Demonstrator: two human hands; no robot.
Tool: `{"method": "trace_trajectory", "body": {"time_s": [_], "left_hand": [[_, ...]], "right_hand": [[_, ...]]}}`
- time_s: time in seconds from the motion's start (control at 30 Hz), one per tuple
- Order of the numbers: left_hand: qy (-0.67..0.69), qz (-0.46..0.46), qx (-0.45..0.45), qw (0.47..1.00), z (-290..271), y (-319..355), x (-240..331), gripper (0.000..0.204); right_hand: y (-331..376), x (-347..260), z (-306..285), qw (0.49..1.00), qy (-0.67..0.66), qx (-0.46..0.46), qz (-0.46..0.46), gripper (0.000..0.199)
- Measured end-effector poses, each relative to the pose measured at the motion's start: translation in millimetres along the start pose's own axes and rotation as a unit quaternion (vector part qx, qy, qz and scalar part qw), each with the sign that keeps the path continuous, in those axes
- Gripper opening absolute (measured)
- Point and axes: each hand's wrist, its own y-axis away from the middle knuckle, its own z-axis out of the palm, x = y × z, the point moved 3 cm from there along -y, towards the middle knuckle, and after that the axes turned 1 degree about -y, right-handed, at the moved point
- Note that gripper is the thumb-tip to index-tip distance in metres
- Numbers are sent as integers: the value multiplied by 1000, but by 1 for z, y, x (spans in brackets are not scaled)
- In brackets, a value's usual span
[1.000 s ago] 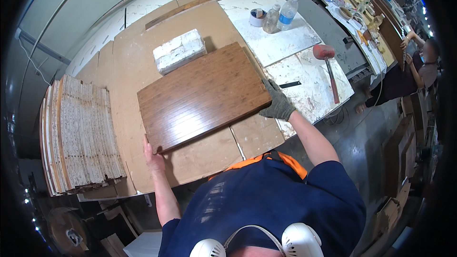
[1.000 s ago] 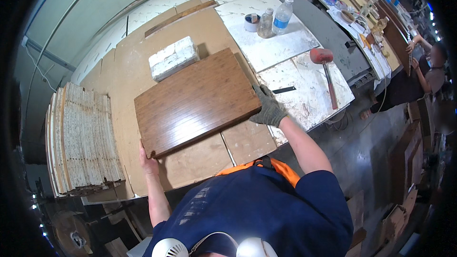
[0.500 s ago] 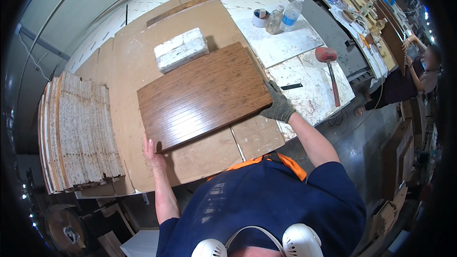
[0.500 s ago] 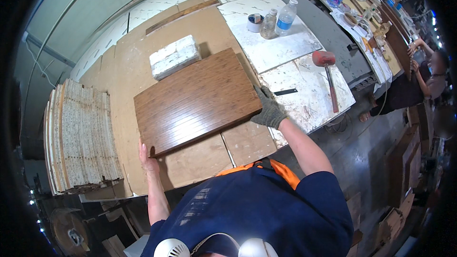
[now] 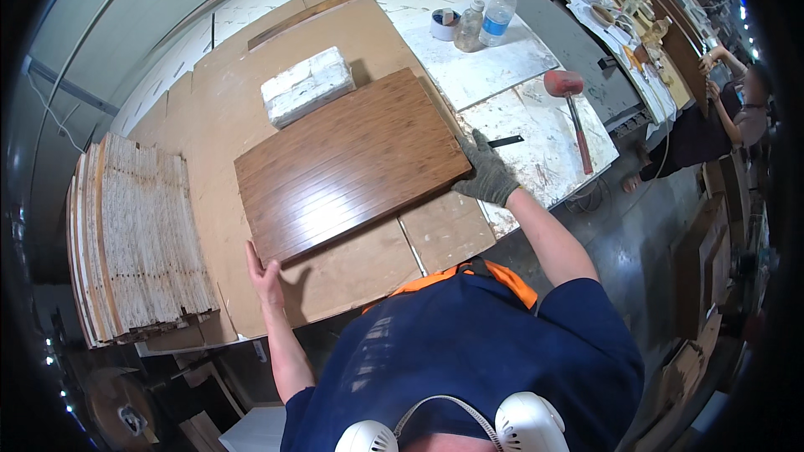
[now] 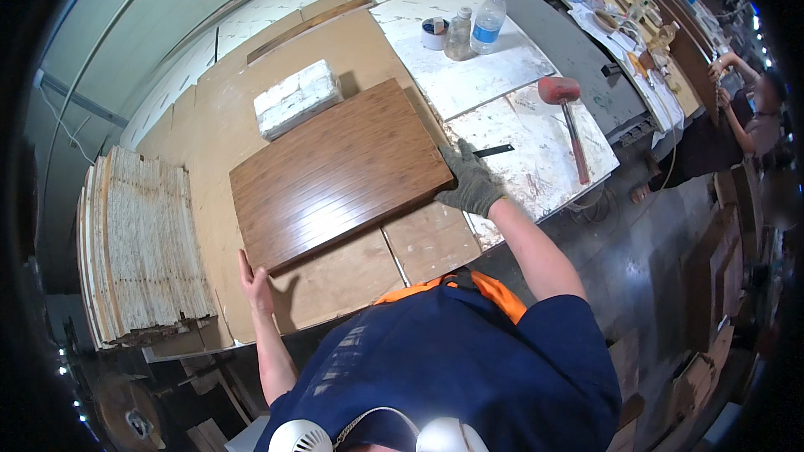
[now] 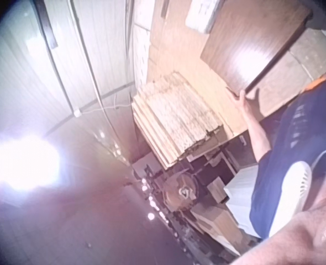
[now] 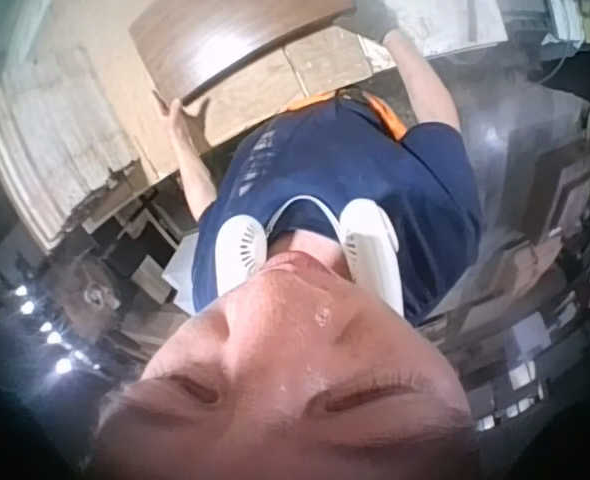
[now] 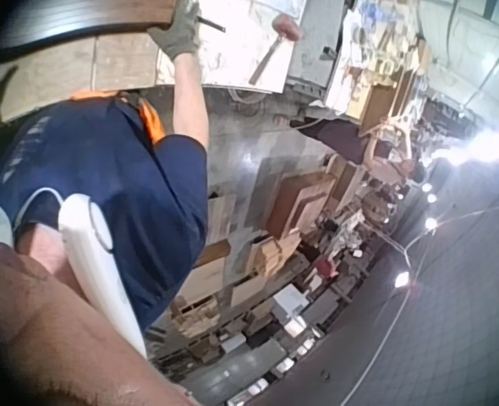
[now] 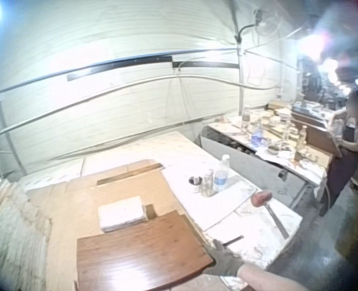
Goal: The person picks up a finished wood panel from the floor, places it on a workbench, and uses a scraper to clean the edges.
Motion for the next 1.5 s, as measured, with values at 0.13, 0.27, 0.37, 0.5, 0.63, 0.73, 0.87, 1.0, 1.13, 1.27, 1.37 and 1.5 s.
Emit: {"method": "trace_trajectory", "body": {"time_s": [0.13, 0.27, 0.37, 0.5, 0.63, 0.73, 0.87, 1.0, 1.13, 1.27, 1.37, 1.5], "left_hand": [[-95, -42, 1, 995, 25, 7, 16, 98], [-175, -58, 53, 981, 34, 5, 24, 97], [-139, -59, 54, 987, 28, 3, 17, 95], [-147, -53, 60, 986, 29, 1, 16, 93], [-126, -74, 52, 988, 34, 3, 23, 93], [-114, -62, 45, 991, 25, 4, 12, 94], [-180, -39, 51, 982, 19, -5, 13, 94], [-118, -21, 69, 990, 20, -4, 18, 102], [-180, -71, 18, 981, 21, -2, 25, 102], [-160, -58, 27, 985, 16, -3, 7, 101], [-144, -60, 25, 987, 16, -5, 4, 101], [-144, -60, 24, 988, 19, -5, 9, 101]], "right_hand": [[5, 15, 20, 999, -32, 39, -15, 97], [6, 9, 20, 999, -17, 32, 16, 97], [4, 10, 23, 999, -5, 33, 17, 97], [2, 12, 24, 999, -12, 33, 14, 97], [-1, 13, 27, 999, -4, 38, 13, 94], [-4, 13, 33, 998, -17, 49, -31, 90], [0, -2, 13, 992, -65, 67, -80, 79], [-2, 16, 30, 984, -149, 89, -42, 91], [-8, 30, 45, 974, -210, 86, -10, 96], [-11, 33, 49, 976, -197, 89, -10, 96], [-11, 32, 46, 979, -178, 96, -17, 95], [-10, 29, 45, 976, -198, 86, -19, 94]]}}
